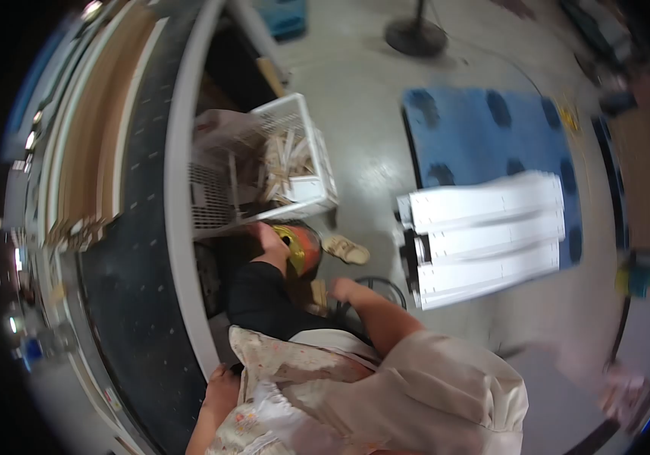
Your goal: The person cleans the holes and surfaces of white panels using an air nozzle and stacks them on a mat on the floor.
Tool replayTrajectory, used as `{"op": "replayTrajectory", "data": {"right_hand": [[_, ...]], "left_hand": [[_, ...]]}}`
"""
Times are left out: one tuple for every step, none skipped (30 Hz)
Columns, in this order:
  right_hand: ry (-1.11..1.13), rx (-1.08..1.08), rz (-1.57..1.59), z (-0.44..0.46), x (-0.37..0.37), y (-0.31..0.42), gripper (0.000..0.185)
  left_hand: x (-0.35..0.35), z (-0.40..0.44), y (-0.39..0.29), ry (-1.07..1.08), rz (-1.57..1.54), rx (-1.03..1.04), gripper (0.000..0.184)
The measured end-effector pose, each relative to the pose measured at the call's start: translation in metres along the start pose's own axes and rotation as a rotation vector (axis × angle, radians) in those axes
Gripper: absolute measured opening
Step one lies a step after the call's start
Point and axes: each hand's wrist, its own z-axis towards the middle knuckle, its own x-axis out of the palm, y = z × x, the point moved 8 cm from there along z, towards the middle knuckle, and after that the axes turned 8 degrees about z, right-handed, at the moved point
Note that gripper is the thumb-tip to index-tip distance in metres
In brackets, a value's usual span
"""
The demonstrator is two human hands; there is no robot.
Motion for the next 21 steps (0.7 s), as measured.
{"op": "replayTrajectory", "data": {"right_hand": [[-0.021,-0.107,0.06,-0.019,-0.027,0.048,0.036],[-0.194,-0.127,0.26,-0.016,-0.046,0.063,0.031],[-0.355,-0.153,0.466,-0.015,-0.066,0.076,0.025],[-0.471,-0.165,0.476,-0.018,-0.099,0.097,0.021],[-0.585,-0.178,0.497,-0.027,-0.134,0.121,0.018],[-0.663,-0.238,0.53,-0.038,-0.167,0.149,0.016],[-0.738,-0.294,0.569,-0.052,-0.198,0.18,0.016],[-0.759,-0.425,0.648,-0.062,-0.222,0.213,0.016],[-0.767,-0.55,0.733,-0.074,-0.24,0.247,0.018],[-0.748,-0.665,0.71,-0.096,-0.252,0.294,0.019],[-0.722,-0.778,0.691,-0.116,-0.254,0.34,0.02],[-0.675,-0.8,0.652,-0.118,-0.25,0.375,0.02],[-0.69,-0.955,0.476,-0.129,-0.245,0.416,0.018],[-0.701,-1.114,0.3,-0.14,-0.236,0.455,0.016],[-0.658,-1.144,0.274,-0.139,-0.229,0.484,0.016],[-0.706,-1.251,0.104,-0.144,-0.218,0.516,0.012],[-0.743,-1.361,-0.06,-0.149,-0.201,0.545,0.009],[-0.742,-1.325,-0.137,-0.143,-0.195,0.569,0.01],[-0.761,-1.344,-0.282,-0.141,-0.19,0.593,0.026],[-0.834,-1.384,-0.39,-0.125,-0.191,0.61,0.042],[-0.853,-1.367,-0.524,-0.116,-0.191,0.633,0.053]], "left_hand": [[-0.019,-0.002,0.011,-0.136,-0.249,-0.165,0.02],[-0.068,0.001,0.024,-0.17,-0.381,-0.183,0.017],[-0.111,-0.002,0.039,-0.217,-0.512,-0.198,0.014],[-0.125,-0.024,0.054,-0.5,-0.582,-0.334,0.015],[-0.129,-0.043,0.066,-0.624,-0.652,-0.422,0.017],[-0.125,-0.063,0.072,-0.683,-0.667,-0.553,0.018],[-0.116,-0.084,0.075,-0.739,-0.682,-0.68,0.019],[-0.098,-0.104,0.07,-0.745,-0.709,-0.824,0.025],[-0.077,-0.119,0.062,-0.677,-0.788,-0.919,0.035],[-0.064,-0.132,0.051,-0.655,-0.824,-0.998,0.042],[-0.049,-0.145,0.037,-0.631,-0.864,-1.075,0.05],[-0.036,-0.154,0.021,-0.645,-0.884,-1.133,0.05],[-0.025,-0.16,0.004,-0.657,-0.878,-1.16,0.058],[-0.017,-0.166,-0.009,-0.671,-0.868,-1.186,0.066],[-0.01,-0.174,-0.019,-0.686,-0.878,-1.238,0.066],[-0.006,-0.177,-0.031,-0.63,-0.856,-1.267,0.071],[-0.003,-0.181,-0.044,-0.565,-0.839,-1.302,0.075],[-0.005,-0.188,-0.044,-0.514,-0.858,-1.386,0.077],[-0.003,-0.195,-0.043,-0.498,-0.88,-1.459,0.077],[0.001,-0.198,-0.041,-0.52,-0.917,-1.481,0.073],[0.002,-0.201,-0.041,-0.539,-0.951,-1.504,0.069]]}}
